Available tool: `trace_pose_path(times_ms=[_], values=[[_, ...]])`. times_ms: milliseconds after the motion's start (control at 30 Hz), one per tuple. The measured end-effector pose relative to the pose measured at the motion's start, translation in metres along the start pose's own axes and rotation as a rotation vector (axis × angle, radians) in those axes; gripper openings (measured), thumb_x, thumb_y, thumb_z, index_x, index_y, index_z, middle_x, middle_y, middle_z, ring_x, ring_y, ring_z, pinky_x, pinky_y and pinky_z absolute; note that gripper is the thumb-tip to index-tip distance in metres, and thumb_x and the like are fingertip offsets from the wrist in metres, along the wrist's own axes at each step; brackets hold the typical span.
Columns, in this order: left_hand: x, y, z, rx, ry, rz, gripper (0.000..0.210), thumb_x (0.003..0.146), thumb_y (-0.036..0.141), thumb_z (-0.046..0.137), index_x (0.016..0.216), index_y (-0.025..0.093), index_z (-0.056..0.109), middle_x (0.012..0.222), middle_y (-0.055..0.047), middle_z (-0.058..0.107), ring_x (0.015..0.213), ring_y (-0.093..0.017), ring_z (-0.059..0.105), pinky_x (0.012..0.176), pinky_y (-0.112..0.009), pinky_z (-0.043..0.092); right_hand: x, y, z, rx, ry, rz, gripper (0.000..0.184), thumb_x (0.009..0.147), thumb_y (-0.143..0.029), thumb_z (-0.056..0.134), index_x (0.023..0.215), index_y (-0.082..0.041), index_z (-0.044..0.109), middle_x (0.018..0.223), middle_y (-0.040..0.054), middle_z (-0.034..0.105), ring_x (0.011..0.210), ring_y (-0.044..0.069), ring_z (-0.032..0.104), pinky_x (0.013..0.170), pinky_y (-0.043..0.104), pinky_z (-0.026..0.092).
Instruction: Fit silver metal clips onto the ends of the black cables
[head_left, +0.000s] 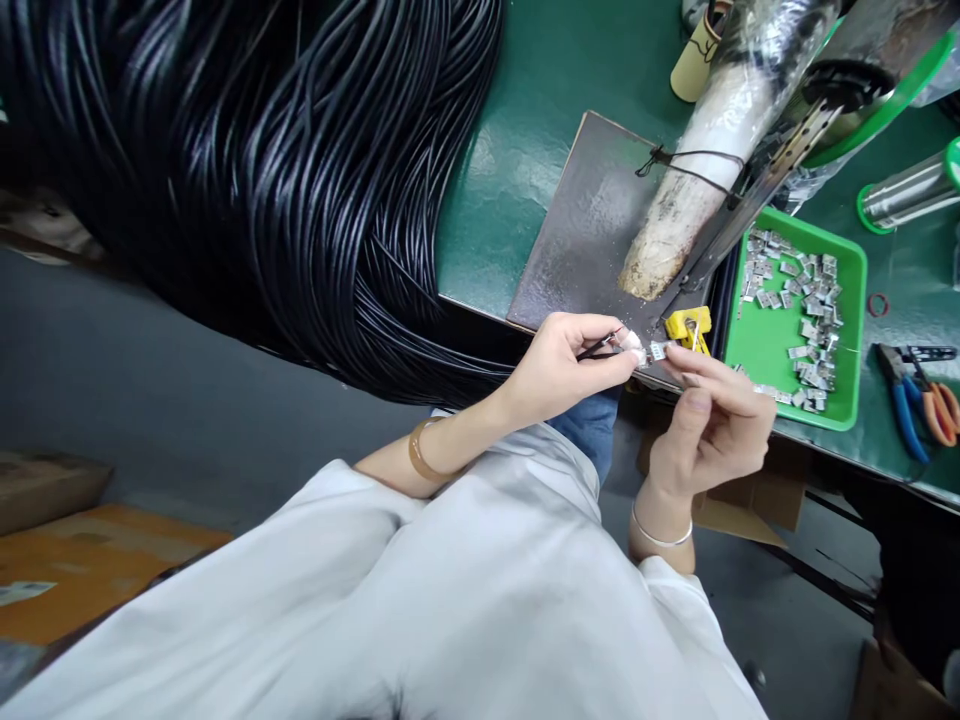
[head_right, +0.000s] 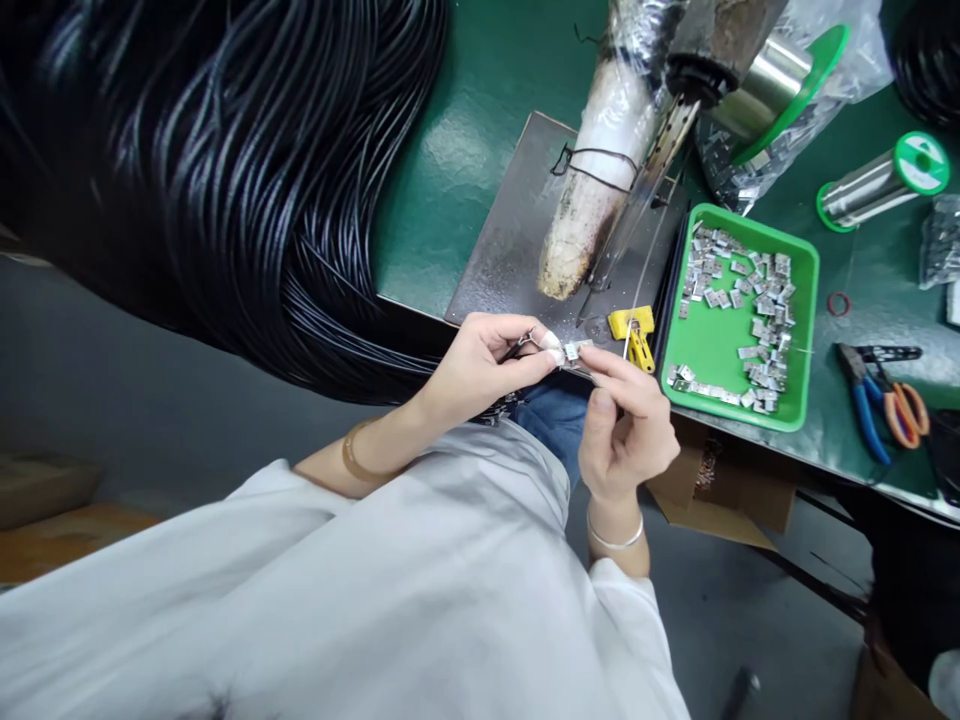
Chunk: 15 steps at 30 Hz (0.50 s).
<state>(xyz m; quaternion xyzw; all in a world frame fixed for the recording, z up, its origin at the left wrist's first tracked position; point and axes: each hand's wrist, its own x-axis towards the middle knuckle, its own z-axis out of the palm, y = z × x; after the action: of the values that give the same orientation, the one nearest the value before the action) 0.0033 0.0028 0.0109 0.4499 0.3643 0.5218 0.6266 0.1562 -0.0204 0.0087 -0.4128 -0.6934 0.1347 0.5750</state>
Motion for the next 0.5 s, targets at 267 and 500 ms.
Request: trace_pose_path(times_ms=[267, 500], values=[[0.0027, 0.0009, 0.0003, 0.051, 0.044, -0.001, 0.015, 0.079, 0.021, 0.065, 0.069, 0.011, 0.063, 0.063, 0.003, 0.054, 0.061, -0.005, 0.044, 0.059, -0.018, 0.037, -0.0007, 0.0091, -0.0033, -0.101, 0.064, 0.021, 0.02, 0.08, -0.006, 0.07, 0.094, -0.019, 0.066, 0.101, 0.0041, 0.077, 0.089, 0.018, 0.075, 0.078, 0.035, 0.065], [0.0049, -0.0001, -0.001, 0.058, 0.065, -0.028, 0.02, 0.079, 0.025, 0.067, 0.065, 0.011, 0.061, 0.064, 0.002, 0.054, 0.064, -0.007, 0.047, 0.063, -0.019, 0.04, 0.0, 0.009, 0.0018, -0.178, -0.025, -0.041, 0.019, 0.077, -0.006, 0.073, 0.087, -0.019, 0.065, 0.104, 0.0047, 0.077, 0.091, 0.018, 0.075, 0.08, 0.034, 0.064]])
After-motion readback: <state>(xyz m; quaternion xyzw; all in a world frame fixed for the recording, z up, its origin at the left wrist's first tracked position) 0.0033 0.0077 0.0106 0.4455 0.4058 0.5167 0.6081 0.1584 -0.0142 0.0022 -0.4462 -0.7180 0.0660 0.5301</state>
